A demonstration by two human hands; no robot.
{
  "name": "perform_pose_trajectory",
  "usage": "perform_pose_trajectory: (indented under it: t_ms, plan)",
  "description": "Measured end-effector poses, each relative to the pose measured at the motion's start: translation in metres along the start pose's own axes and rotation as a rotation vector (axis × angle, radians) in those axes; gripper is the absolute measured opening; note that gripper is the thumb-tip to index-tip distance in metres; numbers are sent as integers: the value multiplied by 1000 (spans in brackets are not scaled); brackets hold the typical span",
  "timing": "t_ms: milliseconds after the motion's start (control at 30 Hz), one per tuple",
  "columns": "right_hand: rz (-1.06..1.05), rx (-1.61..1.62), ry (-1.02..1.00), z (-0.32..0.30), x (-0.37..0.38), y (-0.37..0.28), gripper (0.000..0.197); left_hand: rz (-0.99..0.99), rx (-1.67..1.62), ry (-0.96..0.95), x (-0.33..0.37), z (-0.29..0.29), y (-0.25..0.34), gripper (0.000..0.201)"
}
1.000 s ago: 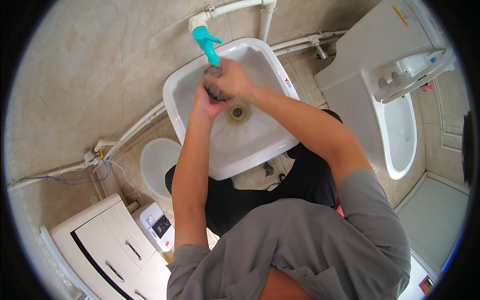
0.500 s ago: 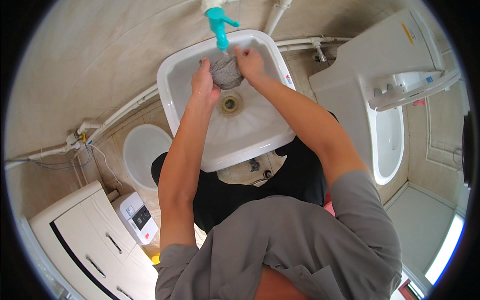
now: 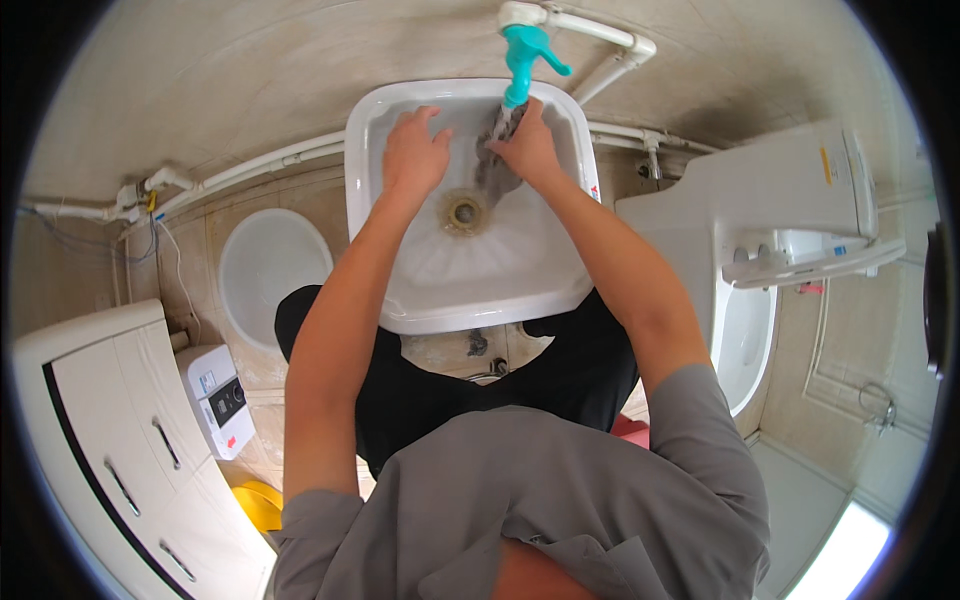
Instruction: The person cleans a bathroom area by rinsing a cloth in a basin of water, wiping down a red bin and its lid, and then using the cloth to wipe the wall and floor near a toilet.
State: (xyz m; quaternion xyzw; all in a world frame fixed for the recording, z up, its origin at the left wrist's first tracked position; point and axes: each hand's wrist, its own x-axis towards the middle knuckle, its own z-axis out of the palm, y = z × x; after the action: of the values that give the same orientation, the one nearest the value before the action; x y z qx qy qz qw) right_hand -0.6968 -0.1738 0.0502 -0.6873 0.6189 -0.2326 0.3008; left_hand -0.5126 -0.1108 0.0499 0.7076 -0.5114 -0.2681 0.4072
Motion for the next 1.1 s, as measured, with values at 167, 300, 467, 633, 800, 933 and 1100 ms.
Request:
perform_pose_trajectory:
  t_ms: [167, 300, 467, 633, 800, 933, 1100]
  plan:
    - [-530, -835, 1, 41, -19, 87, 60, 355, 723, -124, -21, -60, -20, 22]
    - [-536, -982, 1, 95, -53, 112, 46, 515, 634, -320, -24, -76, -52, 19]
    - [-699, -849, -561, 91, -34, 92, 42, 442, 508, -213, -26, -83, -54, 20]
    - [-469, -600, 118, 88, -8, 93, 61, 437, 523, -213, -25, -82, -49, 20]
    - [-260, -331, 146, 198, -63, 60, 84, 487, 465, -226, -15, -69, -41, 19]
    - [-390, -226, -249, 177, -96, 17, 81, 414, 495, -226, -23, -79, -53, 22]
    - [-562, -247, -1301, 80, -101, 43, 66, 458, 528, -218, -19, -75, -54, 24]
